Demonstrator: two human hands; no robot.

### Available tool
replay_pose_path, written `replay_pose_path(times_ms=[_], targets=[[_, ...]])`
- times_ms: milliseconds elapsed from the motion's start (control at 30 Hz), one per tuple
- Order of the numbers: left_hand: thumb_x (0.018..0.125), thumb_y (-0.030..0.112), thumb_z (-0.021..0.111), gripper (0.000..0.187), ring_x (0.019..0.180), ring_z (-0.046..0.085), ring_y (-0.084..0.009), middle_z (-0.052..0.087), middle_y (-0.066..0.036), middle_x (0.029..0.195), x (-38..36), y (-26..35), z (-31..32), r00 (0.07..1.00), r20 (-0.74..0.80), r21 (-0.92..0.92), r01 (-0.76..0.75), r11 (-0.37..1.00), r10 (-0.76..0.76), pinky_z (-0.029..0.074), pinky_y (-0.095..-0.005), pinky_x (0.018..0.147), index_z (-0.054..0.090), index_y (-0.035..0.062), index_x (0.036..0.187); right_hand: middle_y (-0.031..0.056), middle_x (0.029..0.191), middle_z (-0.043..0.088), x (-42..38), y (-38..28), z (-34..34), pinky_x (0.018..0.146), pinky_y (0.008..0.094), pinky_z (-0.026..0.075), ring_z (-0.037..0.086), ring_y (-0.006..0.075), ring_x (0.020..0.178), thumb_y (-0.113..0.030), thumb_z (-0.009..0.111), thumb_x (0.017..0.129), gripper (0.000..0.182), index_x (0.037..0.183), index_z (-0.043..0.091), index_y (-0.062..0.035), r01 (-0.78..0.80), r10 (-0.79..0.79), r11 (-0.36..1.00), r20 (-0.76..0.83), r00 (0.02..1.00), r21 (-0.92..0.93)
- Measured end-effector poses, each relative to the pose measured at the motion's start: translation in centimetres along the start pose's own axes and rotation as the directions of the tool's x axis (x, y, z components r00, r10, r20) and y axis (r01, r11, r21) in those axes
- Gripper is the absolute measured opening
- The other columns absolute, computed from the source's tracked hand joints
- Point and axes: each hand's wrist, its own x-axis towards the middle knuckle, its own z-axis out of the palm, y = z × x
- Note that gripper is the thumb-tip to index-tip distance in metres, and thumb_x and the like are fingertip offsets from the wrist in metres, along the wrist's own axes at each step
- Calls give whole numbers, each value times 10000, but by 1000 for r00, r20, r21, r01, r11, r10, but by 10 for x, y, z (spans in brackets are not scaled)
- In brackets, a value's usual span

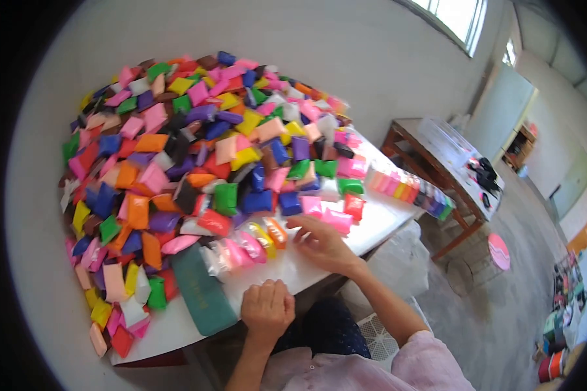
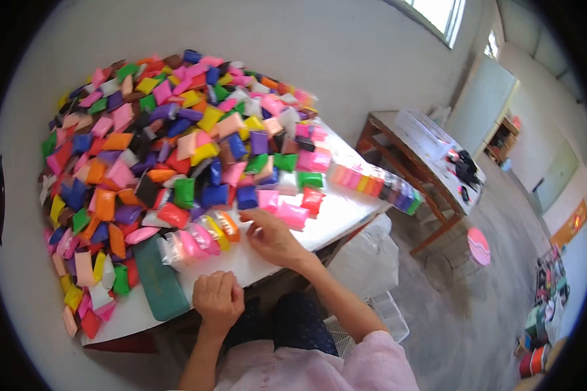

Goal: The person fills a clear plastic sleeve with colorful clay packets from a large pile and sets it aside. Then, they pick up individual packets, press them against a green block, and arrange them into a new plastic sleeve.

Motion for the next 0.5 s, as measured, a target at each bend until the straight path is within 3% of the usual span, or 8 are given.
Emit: replay_pose_path(times_ms=[67, 200, 233, 333, 500], targets=[[704, 35, 653, 138, 669, 532, -274, 579, -89, 794, -2, -2, 2, 1000, -16, 15, -6, 1000, 6, 417, -390, 599, 638, 29, 841, 65, 1190, 632, 6, -10, -7, 706, 243, 528, 635, 115, 901, 77, 607, 828, 495, 1302, 561, -59, -50, 48, 995, -23, 999, -86], [718, 44, 653, 103, 648, 527, -247, 583, -77, 779, -2, -1, 5, 999, -39, 41, -16, 999, 17, 409, -371, 573, 654, 25, 819, 62, 1090, 685, 33, -12, -9, 679, 252, 525, 649, 121, 820, 77, 600, 836, 371, 1185, 638, -43, 60, -89, 976, -135, 987, -207], [718, 47, 654, 102, 647, 527, -247, 584, -77, 780, -2, -2, 6, 999, -44, 41, -18, 999, 19, 408, -369, 572, 654, 25, 817, 79, 1025, 707, 42, -13, -10, 672, 273, 534, 665, 139, 812, 48, 603, 844, 307, 1135, 662, -30, 72, -109, 970, -150, 983, -234], [722, 52, 647, 96, 638, 523, -242, 585, -75, 780, -2, -2, 5, 999, -42, 47, -23, 999, 25, 407, -366, 566, 655, 26, 814, 144, 989, 706, 70, 5, -16, 721, 375, 538, 685, 297, 848, -31, 599, 833, 275, 1102, 656, -22, 82, -166, 922, -195, 967, -379], [729, 64, 636, 93, 623, 514, -231, 584, -69, 775, -2, -3, 8, 997, -67, 70, -36, 997, 40, 406, -358, 558, 657, 29, 813, 177, 903, 714, 104, 23, -22, 741, 406, 538, 690, 332, 785, -106, 622, 847, 183, 975, 710, -9, -107, -37, 939, -405, 913, -328]])
